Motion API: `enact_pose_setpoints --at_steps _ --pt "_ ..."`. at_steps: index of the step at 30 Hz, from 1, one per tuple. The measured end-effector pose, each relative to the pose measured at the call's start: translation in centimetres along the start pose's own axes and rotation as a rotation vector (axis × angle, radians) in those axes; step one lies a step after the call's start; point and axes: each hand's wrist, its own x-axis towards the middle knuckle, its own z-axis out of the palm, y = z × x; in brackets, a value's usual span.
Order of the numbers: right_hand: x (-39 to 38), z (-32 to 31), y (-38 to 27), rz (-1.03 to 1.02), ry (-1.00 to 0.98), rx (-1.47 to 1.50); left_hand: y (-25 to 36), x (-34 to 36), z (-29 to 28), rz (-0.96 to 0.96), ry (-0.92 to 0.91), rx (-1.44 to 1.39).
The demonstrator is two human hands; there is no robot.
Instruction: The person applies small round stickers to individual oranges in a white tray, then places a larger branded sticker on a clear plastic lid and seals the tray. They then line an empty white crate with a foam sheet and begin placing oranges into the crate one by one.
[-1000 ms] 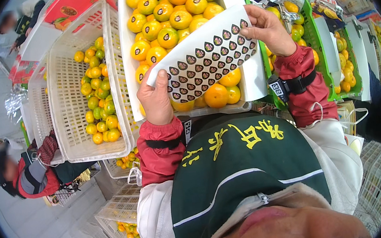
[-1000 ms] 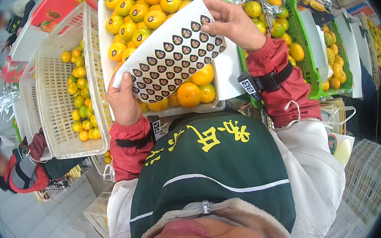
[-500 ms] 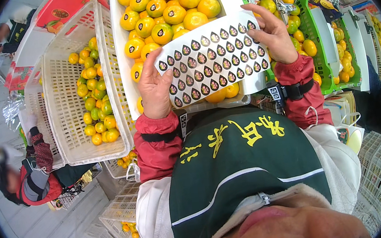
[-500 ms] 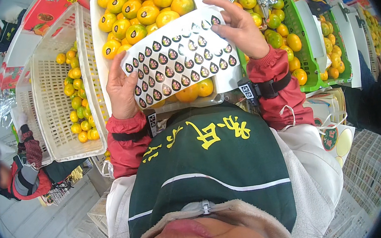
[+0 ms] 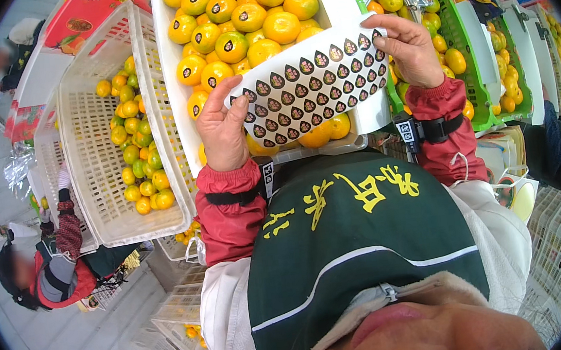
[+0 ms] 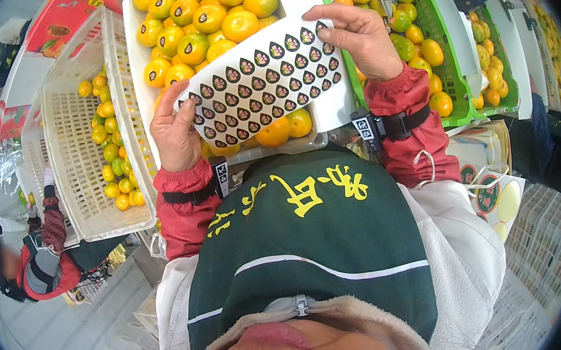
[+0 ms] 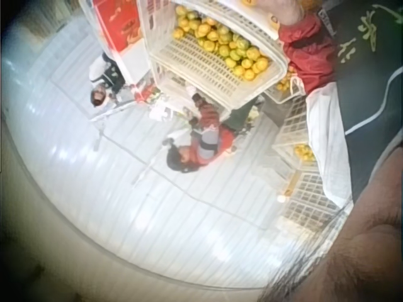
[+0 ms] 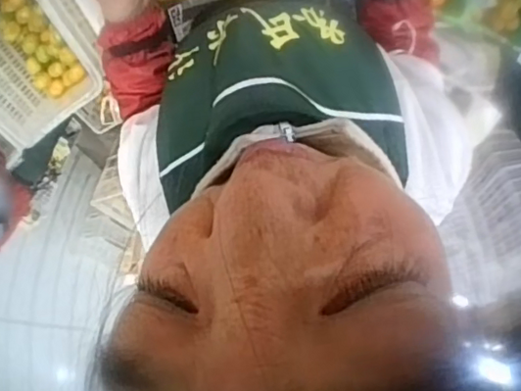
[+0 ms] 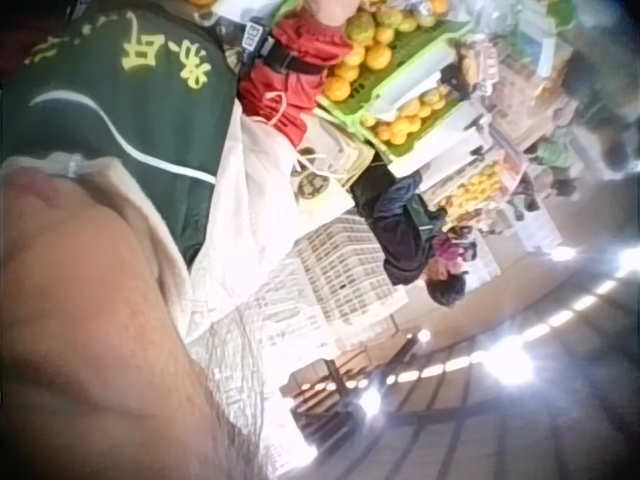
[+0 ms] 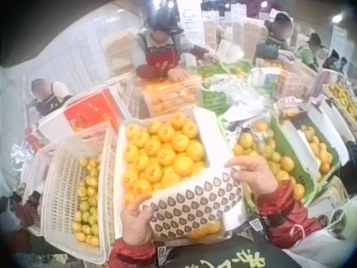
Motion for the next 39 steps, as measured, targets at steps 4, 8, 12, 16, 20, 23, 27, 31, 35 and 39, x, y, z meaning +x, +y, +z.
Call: enact_pose_setpoints --at_steps 4,8,12,16,20,23,27,31,35,39 --pt "-0.4 0.0 -0.3 -0.011 0.035 -0.043 -0.1 0.2 -0.1 0.007 -0.002 0.116" --pt "-0.6 -0.1 -0.4 -0.02 0.071 -0.163 -0.5 0.3 -0.2 0.056 0.028 0.306" --pt "-0.8 -0.2 0.1 0.003 0.15 -0.208 -1.3 0.9 -0.3 0.14 0.056 0.405" --pt "-0.8 -0.2 0.6 -0.042 0.281 -0.26 -1.9 1.6 -0.1 0.467 0.072 0.706" --pt "-0.4 -0.3 0.4 -0.321 0.284 -0.593 -2.0 1.5 0.4 0.324 0.042 0.325" --pt "-0.3 -0.2 -0.1 -0.378 0.276 -0.611 -1.6 1.1 0.7 0.156 -0.004 0.06" --pt "-0.7 0.1 -0.4 -0.165 0.182 -0.358 -1.3 0.7 1.1 -0.164 -0.129 -0.378" --pt "-1.0 0.4 -0.3 -0.072 0.168 -0.216 -2.0 0.3 1.1 -0.155 -0.196 -0.228" --pt "-1.2 0.6 -0.3 -0.056 0.152 -0.257 -2.3 0.1 0.4 -0.177 -0.015 -0.103" --pt "-1.3 0.8 -0.4 -0.052 0.151 -0.297 -1.8 -0.1 0.4 -0.094 0.05 -0.008"
